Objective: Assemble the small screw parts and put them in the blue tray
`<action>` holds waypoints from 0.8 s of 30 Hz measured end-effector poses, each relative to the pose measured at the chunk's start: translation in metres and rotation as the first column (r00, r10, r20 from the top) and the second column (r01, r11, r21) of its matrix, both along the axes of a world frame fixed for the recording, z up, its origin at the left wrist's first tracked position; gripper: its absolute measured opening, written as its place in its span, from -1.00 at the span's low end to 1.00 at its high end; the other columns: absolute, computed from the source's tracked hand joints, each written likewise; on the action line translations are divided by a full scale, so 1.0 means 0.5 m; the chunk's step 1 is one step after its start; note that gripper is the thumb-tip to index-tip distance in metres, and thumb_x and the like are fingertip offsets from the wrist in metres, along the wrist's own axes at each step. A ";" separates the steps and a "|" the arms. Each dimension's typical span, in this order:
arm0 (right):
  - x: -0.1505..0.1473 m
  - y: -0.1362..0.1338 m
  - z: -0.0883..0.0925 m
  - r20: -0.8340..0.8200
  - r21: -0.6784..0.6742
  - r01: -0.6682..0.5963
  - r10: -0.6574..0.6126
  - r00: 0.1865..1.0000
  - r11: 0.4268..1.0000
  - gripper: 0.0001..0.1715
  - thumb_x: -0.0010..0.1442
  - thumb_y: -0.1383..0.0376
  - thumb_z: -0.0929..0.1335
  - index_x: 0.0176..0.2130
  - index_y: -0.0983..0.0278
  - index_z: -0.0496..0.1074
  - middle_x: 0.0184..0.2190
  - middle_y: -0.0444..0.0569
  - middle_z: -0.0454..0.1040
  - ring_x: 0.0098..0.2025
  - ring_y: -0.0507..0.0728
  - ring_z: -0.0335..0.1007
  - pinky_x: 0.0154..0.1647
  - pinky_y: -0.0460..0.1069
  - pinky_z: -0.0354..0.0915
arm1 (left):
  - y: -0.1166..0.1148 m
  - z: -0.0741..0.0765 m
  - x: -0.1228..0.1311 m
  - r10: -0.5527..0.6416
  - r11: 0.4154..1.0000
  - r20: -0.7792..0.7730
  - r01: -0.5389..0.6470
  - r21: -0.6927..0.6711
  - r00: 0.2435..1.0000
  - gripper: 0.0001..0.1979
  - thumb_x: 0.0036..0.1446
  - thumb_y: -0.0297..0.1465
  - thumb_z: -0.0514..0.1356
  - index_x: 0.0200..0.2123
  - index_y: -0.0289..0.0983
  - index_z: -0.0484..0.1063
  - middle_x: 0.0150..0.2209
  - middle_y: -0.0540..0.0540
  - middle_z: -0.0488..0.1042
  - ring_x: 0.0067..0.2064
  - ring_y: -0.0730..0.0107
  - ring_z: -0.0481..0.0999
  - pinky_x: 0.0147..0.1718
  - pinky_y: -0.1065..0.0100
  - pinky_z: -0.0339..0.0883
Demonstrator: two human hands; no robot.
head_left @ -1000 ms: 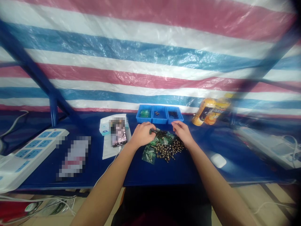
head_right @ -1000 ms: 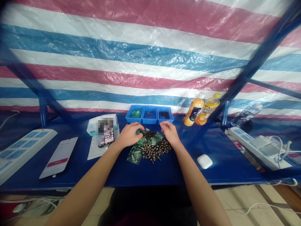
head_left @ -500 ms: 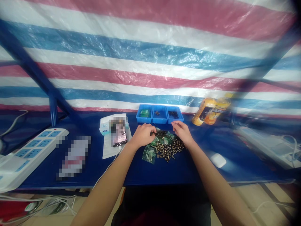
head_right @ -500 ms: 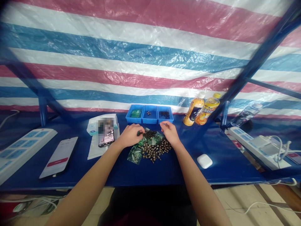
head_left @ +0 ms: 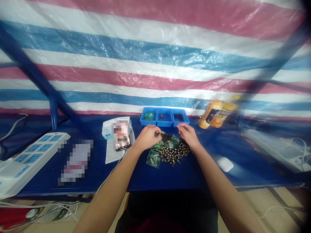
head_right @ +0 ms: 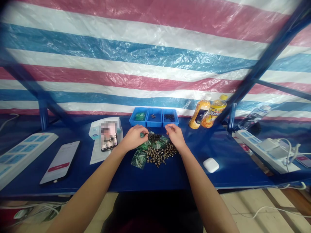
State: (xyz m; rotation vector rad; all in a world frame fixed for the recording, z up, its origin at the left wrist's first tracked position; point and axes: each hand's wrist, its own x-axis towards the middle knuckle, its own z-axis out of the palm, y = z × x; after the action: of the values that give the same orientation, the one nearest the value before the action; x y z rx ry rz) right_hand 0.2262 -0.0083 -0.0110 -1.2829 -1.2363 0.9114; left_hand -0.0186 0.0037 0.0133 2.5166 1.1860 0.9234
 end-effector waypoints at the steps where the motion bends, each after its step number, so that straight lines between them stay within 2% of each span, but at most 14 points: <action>1: -0.001 -0.003 0.003 0.010 0.003 -0.008 0.008 1.000 1.000 -0.56 0.11 -0.07 0.43 -0.24 0.24 0.48 -0.55 -0.19 0.33 -0.58 -0.02 0.10 -0.56 -0.07 0.04 | 0.000 0.001 0.001 0.006 1.000 0.029 -0.006 0.001 1.000 -0.90 0.06 -0.46 0.19 -0.37 -0.20 0.51 -0.33 -0.01 0.56 -0.22 0.26 0.49 -0.15 0.28 0.32; 4: -0.013 -0.018 0.015 0.083 0.041 -0.124 0.121 0.989 0.991 -0.56 0.15 -0.04 0.42 -0.13 0.23 0.51 -0.51 -0.17 0.36 -0.52 0.01 0.19 -0.51 -0.06 0.13 | -0.003 0.005 0.005 0.008 1.000 0.133 -0.007 -0.008 0.991 -0.91 0.04 -0.47 0.21 -0.38 -0.21 0.51 -0.35 0.00 0.56 -0.23 0.30 0.51 -0.15 0.31 0.33; 7: -0.033 -0.038 0.027 0.213 0.107 -0.298 0.271 0.939 0.949 -0.57 0.17 0.00 0.42 -0.07 0.21 0.53 -0.39 -0.11 0.45 -0.45 0.03 0.28 -0.41 -0.05 0.23 | -0.010 0.010 0.014 0.017 1.000 0.258 -0.010 -0.030 0.966 -0.90 0.05 -0.47 0.21 -0.36 -0.22 0.53 -0.35 0.00 0.56 -0.25 0.34 0.52 -0.19 0.35 0.34; 10: -0.048 -0.050 0.034 0.333 0.163 -0.381 0.313 0.889 0.910 -0.60 0.17 0.03 0.43 -0.09 0.20 0.56 -0.26 -0.04 0.52 -0.44 0.03 0.31 -0.38 -0.03 0.28 | -0.017 0.012 0.023 0.013 0.997 0.334 0.011 -0.071 0.942 -0.91 0.06 -0.47 0.22 -0.36 -0.23 0.54 -0.34 -0.01 0.57 -0.27 0.36 0.52 -0.24 0.37 0.34; 14: -0.052 -0.052 0.037 0.361 0.199 -0.377 0.290 0.886 0.905 -0.64 0.18 0.03 0.44 -0.13 0.20 0.58 -0.20 0.00 0.58 -0.38 0.08 0.39 -0.35 -0.01 0.32 | -0.025 0.013 0.033 -0.018 0.986 0.370 0.077 -0.146 0.929 -0.91 0.05 -0.47 0.22 -0.38 -0.24 0.55 -0.35 -0.01 0.58 -0.30 0.39 0.52 -0.28 0.40 0.33; 18: -0.055 -0.051 0.036 0.285 0.199 -0.346 0.284 0.916 0.917 -0.68 0.18 0.04 0.45 -0.20 0.22 0.60 -0.25 -0.02 0.61 -0.31 0.12 0.46 -0.28 0.01 0.34 | -0.030 0.012 0.041 -0.008 0.973 0.414 0.103 -0.208 0.910 -0.91 0.07 -0.44 0.22 -0.36 -0.26 0.56 -0.36 -0.01 0.59 -0.32 0.40 0.52 -0.29 0.40 0.32; 24: -0.064 -0.053 0.027 0.235 0.265 -0.233 0.171 0.957 0.936 -0.69 0.16 0.05 0.46 -0.22 0.22 0.58 -0.37 -0.08 0.55 -0.48 0.03 0.31 -0.47 -0.04 0.24 | -0.029 0.001 0.051 0.006 0.947 0.485 0.150 -0.283 0.875 -0.88 0.10 -0.40 0.22 -0.33 -0.27 0.57 -0.34 -0.02 0.59 -0.30 0.39 0.52 -0.30 0.41 0.32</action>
State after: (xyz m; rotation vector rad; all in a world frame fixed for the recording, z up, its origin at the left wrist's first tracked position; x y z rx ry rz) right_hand 0.1940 -0.0350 0.0027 -1.0470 -1.6285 0.7165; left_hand 0.0068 -0.0107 0.0137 1.9110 0.9745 1.1493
